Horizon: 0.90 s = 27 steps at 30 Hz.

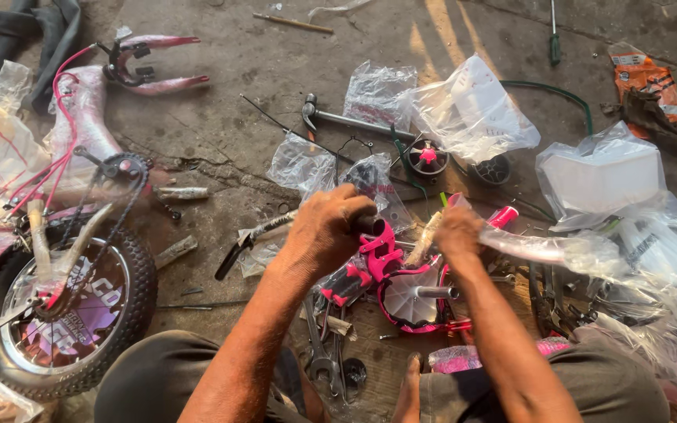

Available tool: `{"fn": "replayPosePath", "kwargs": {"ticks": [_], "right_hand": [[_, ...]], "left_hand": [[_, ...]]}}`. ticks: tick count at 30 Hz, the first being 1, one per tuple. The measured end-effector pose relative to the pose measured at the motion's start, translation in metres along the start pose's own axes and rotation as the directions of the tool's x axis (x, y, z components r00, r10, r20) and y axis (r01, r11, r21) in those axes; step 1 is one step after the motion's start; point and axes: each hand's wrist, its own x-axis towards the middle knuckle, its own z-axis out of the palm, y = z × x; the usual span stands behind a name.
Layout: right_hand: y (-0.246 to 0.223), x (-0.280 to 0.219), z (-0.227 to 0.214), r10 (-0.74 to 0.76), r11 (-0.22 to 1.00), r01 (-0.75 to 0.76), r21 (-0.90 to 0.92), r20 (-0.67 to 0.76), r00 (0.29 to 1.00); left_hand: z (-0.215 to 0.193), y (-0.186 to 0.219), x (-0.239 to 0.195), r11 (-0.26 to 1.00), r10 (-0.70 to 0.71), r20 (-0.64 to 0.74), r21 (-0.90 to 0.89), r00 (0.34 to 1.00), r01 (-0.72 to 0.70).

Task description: The person is assembling a pink children's bicycle. They remove protective wrapping from the handlebar, attach pink handlebar grips, and use pliers to secure a cable. The person then unpacks and attaches a pink brake lever to the handlebar.

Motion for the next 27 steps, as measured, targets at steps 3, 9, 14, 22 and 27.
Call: {"fn": "replayPosePath", "kwargs": {"ticks": [3, 9, 14, 22, 27], "right_hand": [[-0.053, -0.004, 0.025, -0.051, 0.995, 0.027, 0.094, 0.262, 0.964], [-0.096, -0.025, 0.044, 0.011, 0.927, -0.096, 0.364, 0.227, 0.974], [-0.088, -0.030, 0.040, -0.021, 0.919, 0.038, 0.392, -0.047, 0.999], [-0.046, -0.011, -0.032, -0.053, 0.949, 0.150, 0.277, -0.327, 0.944], [-0.030, -0.005, -0.148, 0.159, 0.820, -0.091, 0.565, -0.073, 0.985]], "left_hand": [[0.026, -0.005, -0.003, 0.999, -0.028, 0.053, 0.026, 0.998, 0.026], [0.035, -0.018, -0.011, 0.986, -0.067, 0.101, -0.145, 0.993, 0.081], [0.037, -0.019, -0.012, 0.981, -0.112, 0.266, -0.121, 0.957, 0.148], [0.059, -0.027, -0.013, 0.988, -0.105, 0.201, -0.092, 0.974, 0.125], [0.073, -0.031, -0.020, 0.984, -0.073, 0.242, -0.142, 0.968, 0.109]]}}
